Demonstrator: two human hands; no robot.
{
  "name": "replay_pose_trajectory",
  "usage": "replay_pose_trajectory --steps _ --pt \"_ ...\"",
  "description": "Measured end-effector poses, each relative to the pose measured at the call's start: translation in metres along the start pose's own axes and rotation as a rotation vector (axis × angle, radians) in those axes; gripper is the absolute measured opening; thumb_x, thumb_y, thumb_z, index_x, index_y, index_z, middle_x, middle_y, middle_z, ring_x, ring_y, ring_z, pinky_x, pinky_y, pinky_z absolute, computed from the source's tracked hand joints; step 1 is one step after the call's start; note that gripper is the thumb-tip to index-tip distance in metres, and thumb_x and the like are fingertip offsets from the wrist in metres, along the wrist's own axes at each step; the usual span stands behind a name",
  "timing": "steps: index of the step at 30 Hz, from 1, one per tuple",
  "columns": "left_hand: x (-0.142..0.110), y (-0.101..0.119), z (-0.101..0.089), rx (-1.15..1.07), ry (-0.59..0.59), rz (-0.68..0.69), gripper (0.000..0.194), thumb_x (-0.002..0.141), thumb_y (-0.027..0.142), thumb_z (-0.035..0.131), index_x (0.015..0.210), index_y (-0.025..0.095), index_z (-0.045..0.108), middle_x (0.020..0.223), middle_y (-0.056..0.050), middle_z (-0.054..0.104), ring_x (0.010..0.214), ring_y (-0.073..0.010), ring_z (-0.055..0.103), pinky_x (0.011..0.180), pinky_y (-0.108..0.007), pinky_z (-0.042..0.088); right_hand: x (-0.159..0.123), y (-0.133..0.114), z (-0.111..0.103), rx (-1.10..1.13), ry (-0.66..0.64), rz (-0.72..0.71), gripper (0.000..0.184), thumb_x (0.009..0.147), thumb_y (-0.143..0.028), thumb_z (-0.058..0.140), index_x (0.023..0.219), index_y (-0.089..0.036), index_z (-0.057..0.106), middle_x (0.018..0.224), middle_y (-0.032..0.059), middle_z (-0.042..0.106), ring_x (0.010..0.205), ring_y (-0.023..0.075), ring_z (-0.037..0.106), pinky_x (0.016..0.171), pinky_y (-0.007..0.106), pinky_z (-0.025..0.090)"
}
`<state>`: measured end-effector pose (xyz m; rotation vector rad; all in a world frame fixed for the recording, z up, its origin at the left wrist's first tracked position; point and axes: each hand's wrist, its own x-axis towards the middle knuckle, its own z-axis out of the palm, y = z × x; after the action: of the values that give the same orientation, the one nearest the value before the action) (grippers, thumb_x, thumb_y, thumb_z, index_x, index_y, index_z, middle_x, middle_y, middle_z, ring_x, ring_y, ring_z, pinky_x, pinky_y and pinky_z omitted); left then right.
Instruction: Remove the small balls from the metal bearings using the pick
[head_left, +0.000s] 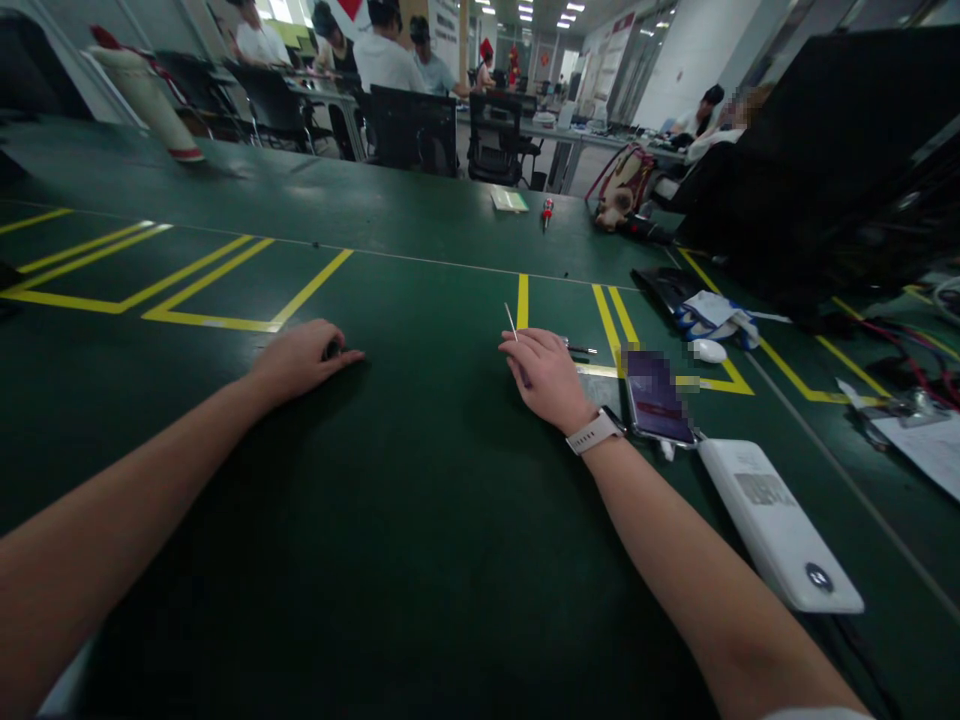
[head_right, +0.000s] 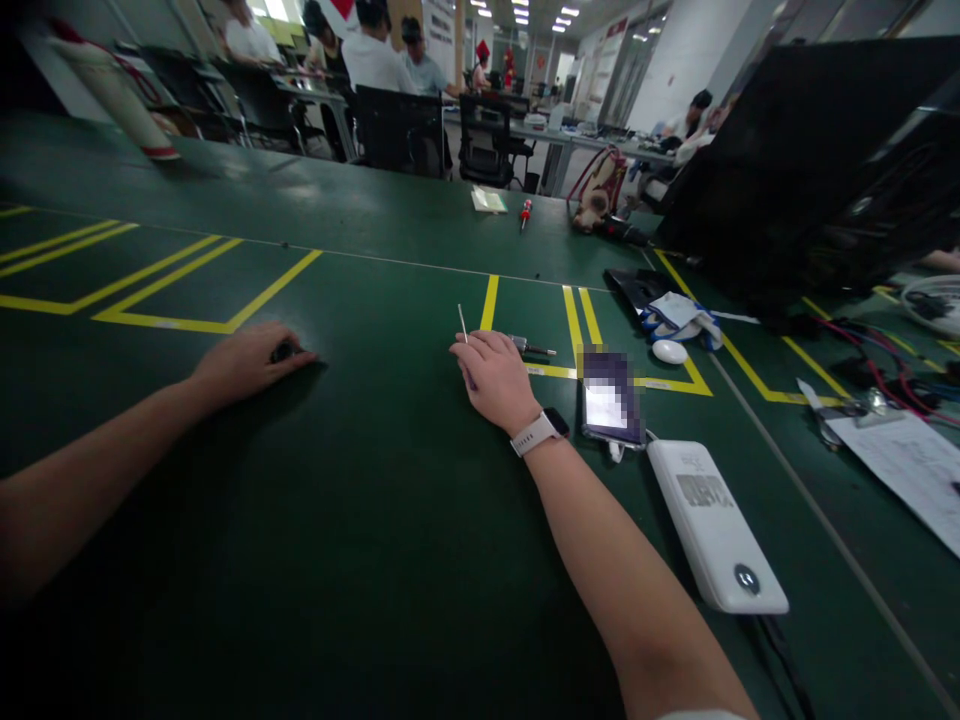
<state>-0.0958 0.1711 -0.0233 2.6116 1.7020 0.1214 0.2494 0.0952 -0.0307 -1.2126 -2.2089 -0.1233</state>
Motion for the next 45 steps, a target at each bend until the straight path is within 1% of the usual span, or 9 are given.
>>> replay_pose_trajectory --steps 3,10,13,17,21,25,31,37,45 --pt "-0.021 0.036 0.004 -0.095 0.051 0.079 0.035 0.08 0.053 0.052 0.079 0.018 0.053 0.08 -0.005 0.053 0.073 -0.0191 0.05 0.061 -0.028 0.036 0.0 -0.022 -0.004 0.248 0.115 0.161 0.025 0.091 -0.022 0.045 0.111 -0.02 0.06 0.109 0.0095 0.065 0.104 0.024 0.056 0.094 0.045 0.041" --pt "-0.057 0.129 0.002 -0.311 -0.036 0.277 0.034 0.079 0.052 0.055 0.078 0.017 0.054 0.08 -0.005 0.058 0.073 -0.0197 0.054 0.062 -0.03 0.04 -0.023 -0.087 -0.005 1.339 0.214 0.746 0.016 0.082 -0.034 0.059 0.087 -0.02 0.067 0.082 0.003 0.066 0.08 0.0162 0.06 0.076 0.032 0.049" --pt "-0.053 0.144 -0.002 -0.382 -0.105 0.2 0.038 0.073 0.053 0.062 0.082 0.017 0.056 0.08 -0.005 0.059 0.072 -0.0202 0.054 0.06 -0.03 0.042 -0.033 -0.094 -0.004 1.545 0.288 0.874 0.02 0.079 -0.035 0.062 0.069 -0.019 0.066 0.067 0.0002 0.062 0.065 0.013 0.057 0.069 0.03 0.048" --pt "-0.044 0.148 -0.003 -0.423 -0.093 0.17 0.034 0.068 0.042 0.071 0.085 0.017 0.058 0.084 -0.004 0.06 0.076 -0.0206 0.055 0.063 -0.031 0.043 -0.035 -0.085 -0.002 1.708 0.348 0.967 0.035 0.08 -0.036 0.061 0.049 -0.02 0.056 0.047 -0.0045 0.049 0.046 0.0094 0.044 0.077 0.034 0.05" --pt "-0.046 0.147 0.003 -0.419 -0.019 0.277 0.018 0.075 0.031 0.065 0.08 0.017 0.057 0.084 -0.004 0.057 0.078 -0.0187 0.054 0.065 -0.03 0.042 -0.032 -0.08 -0.003 1.705 0.306 0.916 0.028 0.081 -0.036 0.058 0.059 -0.019 0.061 0.054 -0.0025 0.054 0.05 0.0103 0.049 0.069 0.031 0.049" --pt "-0.052 0.147 0.009 -0.428 0.042 0.265 0.015 0.077 0.03 0.061 0.079 0.017 0.053 0.081 -0.003 0.056 0.07 -0.016 0.053 0.06 -0.027 0.04 -0.037 -0.084 -0.006 1.586 0.213 0.742 0.018 0.08 -0.034 0.059 0.069 -0.02 0.061 0.061 -0.0012 0.059 0.056 0.0124 0.054 0.057 0.027 0.044" --pt "-0.056 0.146 0.013 -0.442 0.12 0.25 0.013 0.078 0.029 0.056 0.074 0.019 0.05 0.072 0.0 0.056 0.064 -0.0144 0.053 0.057 -0.026 0.039 -0.047 -0.092 -0.01 1.17 0.049 0.502 0.019 0.087 -0.031 0.055 0.072 -0.02 0.06 0.067 -0.001 0.06 0.064 0.0129 0.056 0.064 0.028 0.044" --pt "-0.057 0.148 0.014 -0.509 0.22 0.269 0.014 0.08 0.031 0.053 0.072 0.019 0.049 0.07 0.001 0.057 0.063 -0.0134 0.054 0.058 -0.026 0.041 -0.045 -0.101 -0.017 0.881 0.029 0.291 0.017 0.088 -0.025 0.052 0.073 -0.02 0.06 0.07 0.0004 0.059 0.068 0.0138 0.056 0.065 0.029 0.044" --pt "-0.057 0.148 0.011 -0.652 0.288 0.334 0.011 0.076 0.026 0.059 0.073 0.019 0.051 0.078 -0.003 0.059 0.073 -0.0152 0.057 0.064 -0.028 0.046 -0.047 -0.098 -0.009 1.156 -0.019 0.499 0.016 0.086 -0.032 0.057 0.078 -0.02 0.064 0.077 0.0003 0.064 0.074 0.0138 0.059 0.07 0.029 0.047"
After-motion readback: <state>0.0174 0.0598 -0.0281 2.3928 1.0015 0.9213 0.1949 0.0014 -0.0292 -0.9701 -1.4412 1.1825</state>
